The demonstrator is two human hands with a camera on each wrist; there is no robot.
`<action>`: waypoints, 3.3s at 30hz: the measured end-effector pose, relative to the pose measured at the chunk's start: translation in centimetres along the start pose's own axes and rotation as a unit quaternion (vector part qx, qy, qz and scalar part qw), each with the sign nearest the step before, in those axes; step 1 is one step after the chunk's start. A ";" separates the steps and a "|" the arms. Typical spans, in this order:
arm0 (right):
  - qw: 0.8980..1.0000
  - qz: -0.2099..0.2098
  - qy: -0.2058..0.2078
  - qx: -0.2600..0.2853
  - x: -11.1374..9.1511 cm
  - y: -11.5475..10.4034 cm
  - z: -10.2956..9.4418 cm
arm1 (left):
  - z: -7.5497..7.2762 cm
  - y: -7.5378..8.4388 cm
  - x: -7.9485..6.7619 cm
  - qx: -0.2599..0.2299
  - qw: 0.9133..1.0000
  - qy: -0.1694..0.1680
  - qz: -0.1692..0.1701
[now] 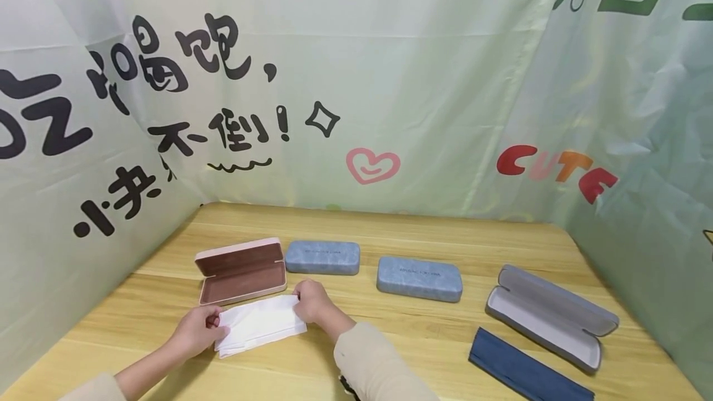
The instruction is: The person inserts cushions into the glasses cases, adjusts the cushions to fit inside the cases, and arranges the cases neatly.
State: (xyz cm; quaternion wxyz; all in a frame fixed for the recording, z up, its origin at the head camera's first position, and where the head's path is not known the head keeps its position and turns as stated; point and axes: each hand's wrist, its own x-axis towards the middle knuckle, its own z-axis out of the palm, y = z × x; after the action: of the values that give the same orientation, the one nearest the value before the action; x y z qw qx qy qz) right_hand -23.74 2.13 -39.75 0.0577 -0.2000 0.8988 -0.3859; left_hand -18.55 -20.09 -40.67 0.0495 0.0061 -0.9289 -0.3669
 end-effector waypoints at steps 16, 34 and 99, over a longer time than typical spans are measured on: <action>0.991 0.019 0.062 0.117 0.3 -0.1 0.1 | -1.0 -0.4 1.0 -0.107 0.991 0.025 -0.075; 0.957 0.111 0.065 0.259 1.7 -1.2 -0.4 | -1.9 -0.3 2.8 -0.147 0.983 0.043 -0.098; 0.956 0.104 0.203 0.183 6.0 -1.2 2.3 | -2.8 -1.6 5.7 -0.157 0.959 0.147 -0.184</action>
State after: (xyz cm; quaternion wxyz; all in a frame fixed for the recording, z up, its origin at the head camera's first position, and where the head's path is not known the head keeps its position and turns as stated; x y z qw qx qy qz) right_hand -28.25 -2.56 -40.18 -0.0506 -0.0093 0.8212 -0.5683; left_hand -24.00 -23.46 -39.18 0.1172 0.2226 -0.8251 -0.5059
